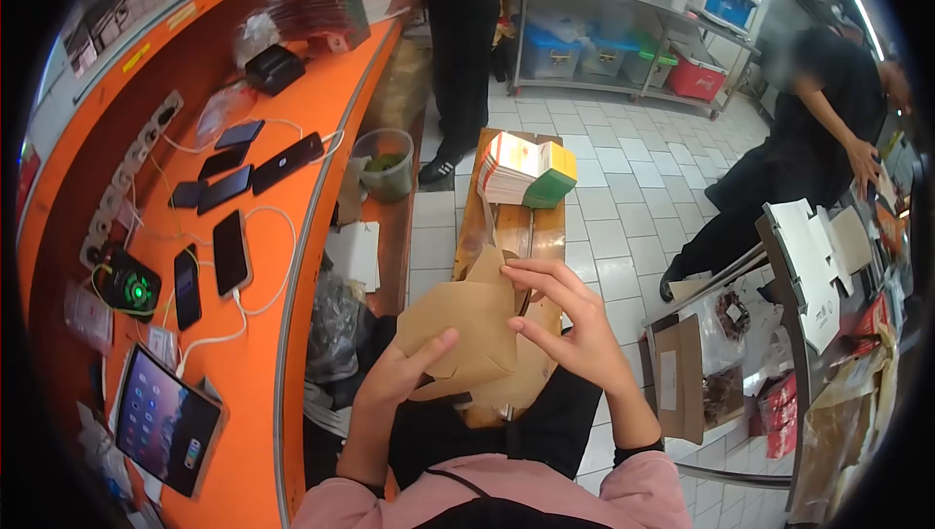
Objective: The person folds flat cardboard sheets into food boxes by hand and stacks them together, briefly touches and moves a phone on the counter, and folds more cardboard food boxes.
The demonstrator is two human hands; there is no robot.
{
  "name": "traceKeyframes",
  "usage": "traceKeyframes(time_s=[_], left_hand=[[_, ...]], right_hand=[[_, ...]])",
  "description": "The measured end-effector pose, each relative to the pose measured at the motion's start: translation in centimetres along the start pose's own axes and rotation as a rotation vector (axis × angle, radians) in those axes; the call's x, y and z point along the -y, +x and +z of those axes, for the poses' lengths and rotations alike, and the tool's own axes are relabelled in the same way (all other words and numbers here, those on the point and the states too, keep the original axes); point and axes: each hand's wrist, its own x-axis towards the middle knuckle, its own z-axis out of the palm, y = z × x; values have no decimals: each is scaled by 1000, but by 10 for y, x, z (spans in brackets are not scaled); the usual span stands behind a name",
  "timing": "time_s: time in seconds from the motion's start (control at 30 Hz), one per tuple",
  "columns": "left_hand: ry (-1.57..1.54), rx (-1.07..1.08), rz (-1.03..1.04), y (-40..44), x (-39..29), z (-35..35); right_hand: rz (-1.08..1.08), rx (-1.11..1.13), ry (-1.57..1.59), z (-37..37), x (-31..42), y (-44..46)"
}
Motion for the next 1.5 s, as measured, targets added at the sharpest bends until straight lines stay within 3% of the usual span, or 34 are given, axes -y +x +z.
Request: traceKeyframes(time_s=[0.13,0.23,0.37,0.43,0.47,0.57,0.63,0.77,0.9,1.0,1.03,1.1,1.3,1.4,1.5], left_hand=[[-60,-8,-79,-17,-11,-11],[-126,26,-71,-28,-12,-24],[-216,-49,-132,-36,-5,-38],[-248,-60,-194,-37,1,-38],[-252,-75,-196,-38,5,-38],[-302,-29,-165,-37,8,-34],[-288,-45,-156,-37,3,-29],[-280,-17,-146,-33,8,-25],[-207,-59,-343,-33,11,-13],[-114,-142,-365,-31,34,-17],[-299,-84,-211,-36,23,-2],[25,65,-379,-16,46,-29],[76,141,-437,13,52,16],[90,164,-460,17,56,26],[93,178,-478,18,60,32]], right_hand=[[86,40,127,17,4,-5],[31,-99,59,31,-3,-1],[127,88,232,45,-6,2],[291,97,573,56,-9,-1],[296,109,580,60,-12,-4],[136,64,418,67,-15,-9],[-85,-156,-11,69,0,-10],[-252,-202,-154,62,-5,-23],[-396,-10,-297,38,-13,-37],[-444,58,-332,31,-26,-56],[-452,52,-355,32,-30,-60],[-375,109,-287,22,-27,-66],[-243,0,-236,14,-31,-79],[-347,1,-326,6,-32,-77],[-316,77,-424,4,-24,-78]])
